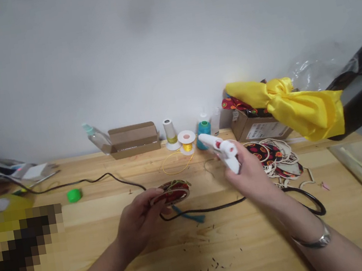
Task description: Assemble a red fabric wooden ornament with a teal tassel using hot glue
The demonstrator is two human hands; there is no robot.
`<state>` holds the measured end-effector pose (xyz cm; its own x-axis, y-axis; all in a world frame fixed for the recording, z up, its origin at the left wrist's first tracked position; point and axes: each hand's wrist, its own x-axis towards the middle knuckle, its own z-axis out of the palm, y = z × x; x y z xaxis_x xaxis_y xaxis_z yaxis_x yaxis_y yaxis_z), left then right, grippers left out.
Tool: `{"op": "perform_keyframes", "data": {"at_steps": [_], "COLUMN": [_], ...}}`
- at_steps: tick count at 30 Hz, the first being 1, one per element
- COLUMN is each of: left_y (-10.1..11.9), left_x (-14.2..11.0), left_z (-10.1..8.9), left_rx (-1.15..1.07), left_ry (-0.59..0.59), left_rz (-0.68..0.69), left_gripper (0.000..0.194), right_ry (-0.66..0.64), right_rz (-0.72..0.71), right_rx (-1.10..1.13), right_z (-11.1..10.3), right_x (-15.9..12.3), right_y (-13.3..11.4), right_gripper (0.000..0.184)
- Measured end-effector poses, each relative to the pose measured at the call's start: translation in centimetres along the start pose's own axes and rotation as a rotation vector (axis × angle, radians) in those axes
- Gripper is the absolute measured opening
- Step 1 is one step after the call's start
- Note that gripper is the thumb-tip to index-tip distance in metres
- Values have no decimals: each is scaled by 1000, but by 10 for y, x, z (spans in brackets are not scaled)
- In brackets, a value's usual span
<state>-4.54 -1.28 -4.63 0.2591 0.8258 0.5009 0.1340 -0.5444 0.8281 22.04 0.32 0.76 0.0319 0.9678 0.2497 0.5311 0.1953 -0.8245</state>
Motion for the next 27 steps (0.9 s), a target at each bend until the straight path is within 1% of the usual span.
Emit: {"op": "perform_keyframes", "data": {"at_steps": [2,4,7,10,14,17,20,23,27], "left_y": [0,1,2,2,0,0,-1,-2,-2], "left_x": [0,1,1,1,2,2,1,1,0], "left_z": [0,1,1,1,1,1,1,2,2], "left_rx": [-16,-57,-117,-142,-163,-195,-204,-205,-189], "left_ry": [-3,6,33,40,52,55,55,39,36], "left_rz": [-11,-36,-75,-97,-120,-148,-158,-168,-159], "left_gripper": [31,30,28,27,29,29,28,26,25], "right_ry": [-13,-112,-257,-325,-383,-423,-483,-541,-599], "right_rz": [-24,-59,-16,37,-23,-126,-227,-260,-251], "right_rx": [194,322,429,490,479,416,327,301,305], "right_z": [-5,-9,-10,-5,3,3,1,-1,0], "right_x": [2,6,10,10,3,-2,-4,-5,-4], "right_y": [0,-1,-3,-6,-12,-19,-22,-21,-18], "right_gripper": [36,29,23,23,31,31,36,39,37]}}
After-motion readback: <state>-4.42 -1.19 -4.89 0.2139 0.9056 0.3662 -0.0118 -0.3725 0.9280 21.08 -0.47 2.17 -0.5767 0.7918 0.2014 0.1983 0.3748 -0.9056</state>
